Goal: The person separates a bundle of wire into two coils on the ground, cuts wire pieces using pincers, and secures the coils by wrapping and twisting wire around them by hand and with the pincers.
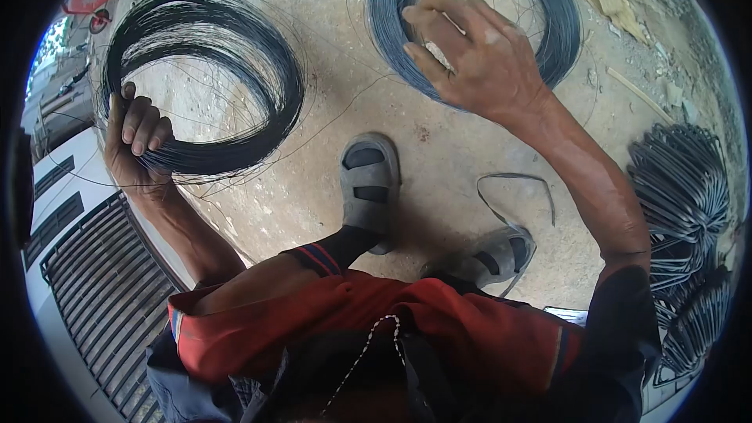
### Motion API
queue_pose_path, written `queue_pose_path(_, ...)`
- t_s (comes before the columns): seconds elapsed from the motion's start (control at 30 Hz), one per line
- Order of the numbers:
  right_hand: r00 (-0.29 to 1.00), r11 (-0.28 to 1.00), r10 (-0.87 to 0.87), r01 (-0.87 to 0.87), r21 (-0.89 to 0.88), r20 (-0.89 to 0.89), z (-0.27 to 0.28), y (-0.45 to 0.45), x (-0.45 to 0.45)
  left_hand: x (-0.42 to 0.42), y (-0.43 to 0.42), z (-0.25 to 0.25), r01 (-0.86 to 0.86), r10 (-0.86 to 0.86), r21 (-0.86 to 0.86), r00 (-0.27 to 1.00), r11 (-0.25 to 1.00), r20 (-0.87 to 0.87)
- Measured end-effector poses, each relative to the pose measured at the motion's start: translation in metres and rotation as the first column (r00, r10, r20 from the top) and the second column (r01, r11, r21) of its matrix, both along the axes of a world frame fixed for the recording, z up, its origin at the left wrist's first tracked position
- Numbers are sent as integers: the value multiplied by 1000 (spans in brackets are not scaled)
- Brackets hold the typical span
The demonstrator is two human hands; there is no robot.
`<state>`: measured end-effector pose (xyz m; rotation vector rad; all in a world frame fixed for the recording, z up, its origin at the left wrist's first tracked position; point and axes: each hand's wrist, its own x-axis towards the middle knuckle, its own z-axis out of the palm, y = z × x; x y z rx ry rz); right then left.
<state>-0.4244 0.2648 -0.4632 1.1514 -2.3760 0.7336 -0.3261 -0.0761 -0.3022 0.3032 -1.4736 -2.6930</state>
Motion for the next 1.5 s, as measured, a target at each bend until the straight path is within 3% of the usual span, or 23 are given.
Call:
queue_pose_path(0.03, 984, 988, -153, 155, 6, -89, 6, -6, -10, 0, 1, 0, -2, 2, -10, 1000, 1000, 1)
queue_pose_path(0.1, 928, 928, -364, 369, 62, -79, 1, -9, -29, 3, 3, 1, -9, 9, -22, 1000, 1000, 1)
queue_pose_path(0.17, 858, 853, -505, 479, 206, 97, -13, 2, -49, 4, 5, 3, -3, 3, -22, 1000, 1000, -10)
queue_pose_path(0.2, 822, 869, -491, 440, 227, 289, -16, 6, -53, 5, 5, 3, -7, 7, -22, 1000, 1000, -4)
queue_pose_path(0.27, 646, 902, -426, 356, 243, 634, -20, 11, -60, 5, 6, 2, -11, 12, -22, 1000, 1000, 10)
queue_pose_path(0.33, 529, 943, -250, 323, 80, 811, -14, 7, -56, 5, 7, 2, -15, 16, -35, 1000, 999, 17)
queue_pose_path(0.47, 400, 881, 147, 364, -304, 905, 27, -23, -28, 5, 16, -1, -40, 42, -48, 999, 998, 29)
queue_pose_path(0.53, 132, 883, 242, 380, -275, 961, 65, -47, -22, 3, 21, -8, -45, 48, -54, 997, 998, 57)
queue_pose_path(0.6, 509, 901, 293, 137, -413, 809, 56, -64, -2, 1, 24, -19, -65, 70, -77, 995, 995, 76)
queue_pose_path(0.7, 711, 937, 287, -68, -343, 642, 55, -84, 12, -3, 35, -33, -53, 61, -64, 991, 997, 117)
queue_pose_path(0.77, 738, 897, 382, -149, -417, 557, 45, -97, 25, -5, 39, -45, 18, -17, -16, 996, 1000, 83)
queue_pose_path(0.9, 713, 867, 479, -294, -402, 512, 44, -109, 44, -7, 62, -55, -67, 86, -112, 981, 991, 172)
queue_pose_path(0.97, 729, 876, 463, -288, -387, 505, 38, -111, 48, -10, 73, -57, -79, 141, -220, 949, 972, 281)
queue_pose_path(1.1, 754, 891, 432, -269, -366, 495, 32, -106, 44, -9, 67, -66, -59, 87, -119, 966, 991, 245)
queue_pose_path(1.13, 767, 890, 426, -260, -374, 480, 32, -105, 43, -7, 72, -63, -104, 161, -202, 944, 974, 288)
queue_pose_path(1.23, 842, 851, 434, -267, -453, 320, 32, -107, 46, -10, 85, -57, -151, 225, -238, 918, 959, 325)
queue_pose_path(1.27, 799, 838, 463, -255, -482, 384, 31, -106, 47, -13, 88, -52, -155, 257, -283, 893, 946, 370)
queue_pose_path(1.33, 695, 813, 520, -224, -538, 497, 31, -106, 51, -9, 69, -61, -74, 117, -138, 936, 988, 332)
queue_pose_path(1.4, 769, 904, 380, -192, -381, 514, 29, -90, 55, -6, 62, -61, -27, 38, -47, 965, 999, 258)
queue_pose_path(1.43, 801, 939, 309, -171, -299, 513, 25, -78, 57, -6, 64, -56, -97, 133, -130, 944, 987, 303)
queue_pose_path(1.5, 886, 978, 154, -199, 60, 437, 1, -53, 60, -2, 50, -54, -125, 133, -46, 944, 991, 304)
